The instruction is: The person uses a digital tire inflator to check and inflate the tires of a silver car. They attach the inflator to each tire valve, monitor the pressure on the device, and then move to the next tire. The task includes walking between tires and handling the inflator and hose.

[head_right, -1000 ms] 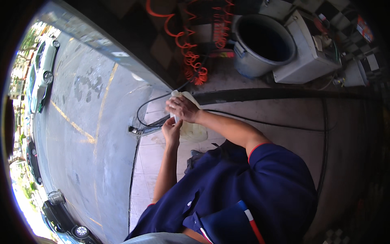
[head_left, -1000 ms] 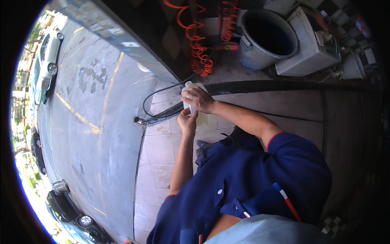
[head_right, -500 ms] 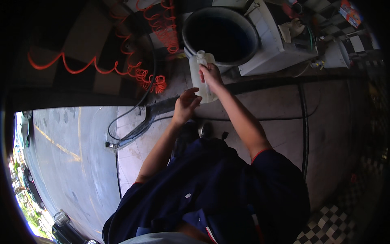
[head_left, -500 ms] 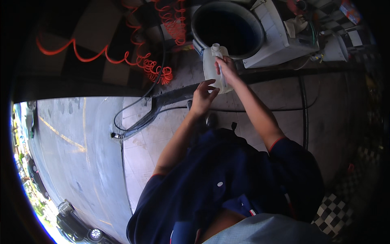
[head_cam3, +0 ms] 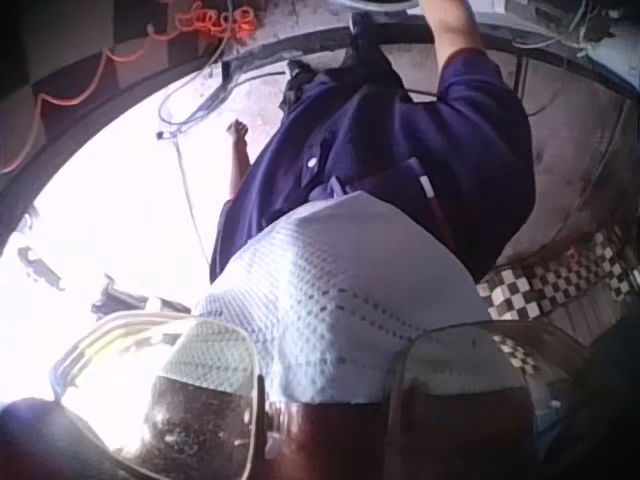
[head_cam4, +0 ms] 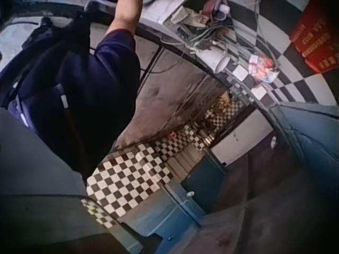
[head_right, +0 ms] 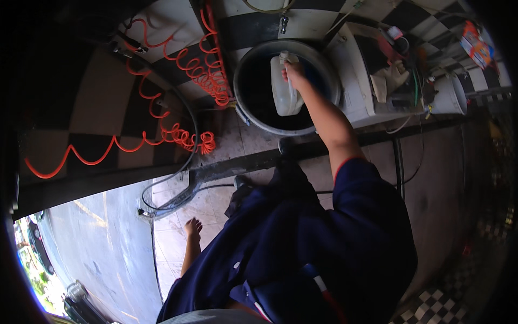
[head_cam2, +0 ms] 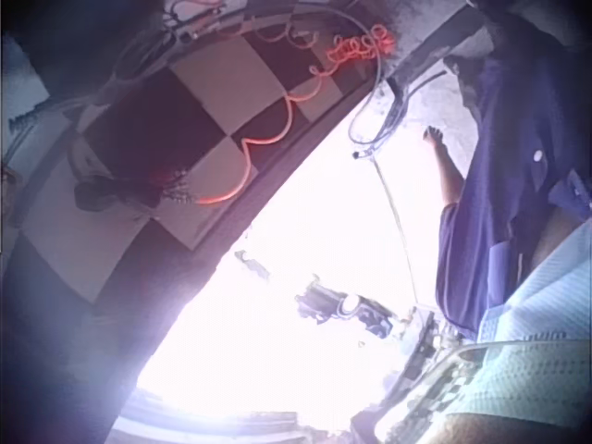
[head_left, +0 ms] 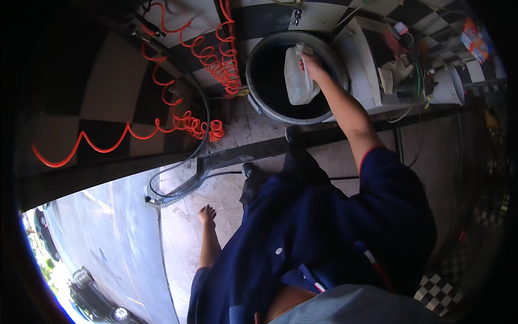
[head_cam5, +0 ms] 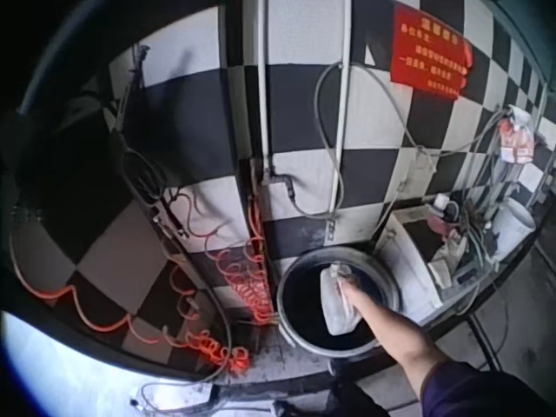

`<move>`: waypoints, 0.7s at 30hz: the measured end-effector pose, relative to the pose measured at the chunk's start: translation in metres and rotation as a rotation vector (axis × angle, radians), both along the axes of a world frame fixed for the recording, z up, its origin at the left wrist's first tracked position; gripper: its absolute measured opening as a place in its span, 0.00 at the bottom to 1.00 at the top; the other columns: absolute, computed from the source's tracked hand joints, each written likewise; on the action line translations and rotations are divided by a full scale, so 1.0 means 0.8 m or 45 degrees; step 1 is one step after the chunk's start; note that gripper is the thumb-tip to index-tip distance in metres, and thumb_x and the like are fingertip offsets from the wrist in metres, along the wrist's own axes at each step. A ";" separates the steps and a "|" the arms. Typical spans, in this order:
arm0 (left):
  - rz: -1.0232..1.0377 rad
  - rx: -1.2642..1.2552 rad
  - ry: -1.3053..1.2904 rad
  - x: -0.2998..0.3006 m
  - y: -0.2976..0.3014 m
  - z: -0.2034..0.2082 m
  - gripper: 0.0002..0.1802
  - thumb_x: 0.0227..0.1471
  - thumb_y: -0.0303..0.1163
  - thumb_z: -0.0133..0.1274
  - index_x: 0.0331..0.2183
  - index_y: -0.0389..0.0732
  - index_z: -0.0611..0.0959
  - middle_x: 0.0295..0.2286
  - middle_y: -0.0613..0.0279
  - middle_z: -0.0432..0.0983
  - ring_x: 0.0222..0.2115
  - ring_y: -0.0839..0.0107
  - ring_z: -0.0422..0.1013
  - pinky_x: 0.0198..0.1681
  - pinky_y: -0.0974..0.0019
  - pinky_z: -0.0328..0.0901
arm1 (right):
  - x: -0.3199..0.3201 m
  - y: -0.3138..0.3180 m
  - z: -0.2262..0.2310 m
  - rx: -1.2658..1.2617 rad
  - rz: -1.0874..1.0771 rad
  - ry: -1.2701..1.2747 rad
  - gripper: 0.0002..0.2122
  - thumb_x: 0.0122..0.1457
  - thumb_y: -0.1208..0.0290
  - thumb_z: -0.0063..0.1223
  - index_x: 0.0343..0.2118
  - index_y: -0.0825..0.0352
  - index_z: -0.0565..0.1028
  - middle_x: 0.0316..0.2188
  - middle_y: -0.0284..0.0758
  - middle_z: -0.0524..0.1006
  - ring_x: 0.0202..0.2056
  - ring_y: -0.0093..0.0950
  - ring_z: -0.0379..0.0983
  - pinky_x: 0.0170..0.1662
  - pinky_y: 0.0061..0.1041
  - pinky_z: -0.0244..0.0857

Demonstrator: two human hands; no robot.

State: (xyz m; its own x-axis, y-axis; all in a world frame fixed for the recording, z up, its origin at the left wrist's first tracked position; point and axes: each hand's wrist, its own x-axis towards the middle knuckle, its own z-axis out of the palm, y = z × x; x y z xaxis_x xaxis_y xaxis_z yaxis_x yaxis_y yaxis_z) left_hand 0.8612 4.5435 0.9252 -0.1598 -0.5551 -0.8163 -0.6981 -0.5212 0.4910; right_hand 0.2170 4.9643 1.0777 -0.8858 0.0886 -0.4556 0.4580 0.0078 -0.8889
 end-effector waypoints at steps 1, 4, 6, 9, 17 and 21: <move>0.127 -0.029 0.009 0.023 0.014 0.003 0.16 0.57 0.35 0.53 0.45 0.38 0.76 0.32 0.55 0.78 0.27 0.66 0.75 0.27 0.64 0.70 | -0.036 0.008 -0.021 -0.020 0.010 -0.045 0.14 0.63 0.57 0.51 0.30 0.64 0.72 0.19 0.31 0.73 0.16 0.22 0.67 0.18 0.27 0.62; 0.579 -0.135 0.041 0.079 0.107 0.007 0.17 0.57 0.36 0.52 0.45 0.36 0.75 0.34 0.54 0.78 0.30 0.62 0.76 0.32 0.64 0.73 | -0.149 0.019 -0.073 -0.017 0.085 -0.131 0.14 0.63 0.54 0.50 0.31 0.62 0.71 0.19 0.29 0.72 0.16 0.22 0.66 0.19 0.27 0.62; 0.817 -0.071 0.184 0.107 0.186 0.013 0.11 0.56 0.34 0.53 0.33 0.36 0.77 0.27 0.54 0.76 0.29 0.63 0.75 0.30 0.64 0.75 | -0.195 0.024 -0.108 0.029 0.053 -0.204 0.15 0.63 0.53 0.50 0.29 0.61 0.72 0.20 0.27 0.72 0.18 0.21 0.66 0.21 0.26 0.62; 0.897 0.225 -0.150 0.113 0.334 0.009 0.09 0.57 0.35 0.51 0.34 0.40 0.79 0.29 0.53 0.79 0.31 0.60 0.77 0.34 0.60 0.74 | -0.247 0.026 -0.127 -0.020 0.110 -0.192 0.15 0.63 0.54 0.50 0.28 0.60 0.71 0.18 0.26 0.71 0.17 0.20 0.65 0.21 0.25 0.62; -0.119 -0.089 -0.152 0.054 0.476 0.034 0.18 0.56 0.35 0.56 0.46 0.38 0.79 0.36 0.54 0.81 0.34 0.66 0.78 0.38 0.67 0.71 | -0.263 0.029 -0.142 -0.062 0.136 0.079 0.17 0.63 0.55 0.52 0.23 0.61 0.68 0.16 0.27 0.69 0.14 0.19 0.63 0.17 0.21 0.57; 0.404 0.097 0.003 0.004 0.451 0.046 0.19 0.56 0.34 0.56 0.43 0.28 0.78 0.36 0.50 0.80 0.34 0.64 0.77 0.38 0.67 0.72 | -0.265 0.021 -0.164 0.023 0.101 0.208 0.16 0.62 0.56 0.53 0.23 0.61 0.68 0.15 0.27 0.69 0.13 0.19 0.62 0.16 0.21 0.56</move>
State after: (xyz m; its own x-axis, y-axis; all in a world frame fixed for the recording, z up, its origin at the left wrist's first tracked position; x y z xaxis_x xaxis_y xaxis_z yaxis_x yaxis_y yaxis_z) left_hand 0.8641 4.9042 0.9624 0.0097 -0.5147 -0.8573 -0.4937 -0.7481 0.4435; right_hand 0.0051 4.9812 0.9468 -0.9525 0.0220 -0.3037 0.3045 0.0545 -0.9510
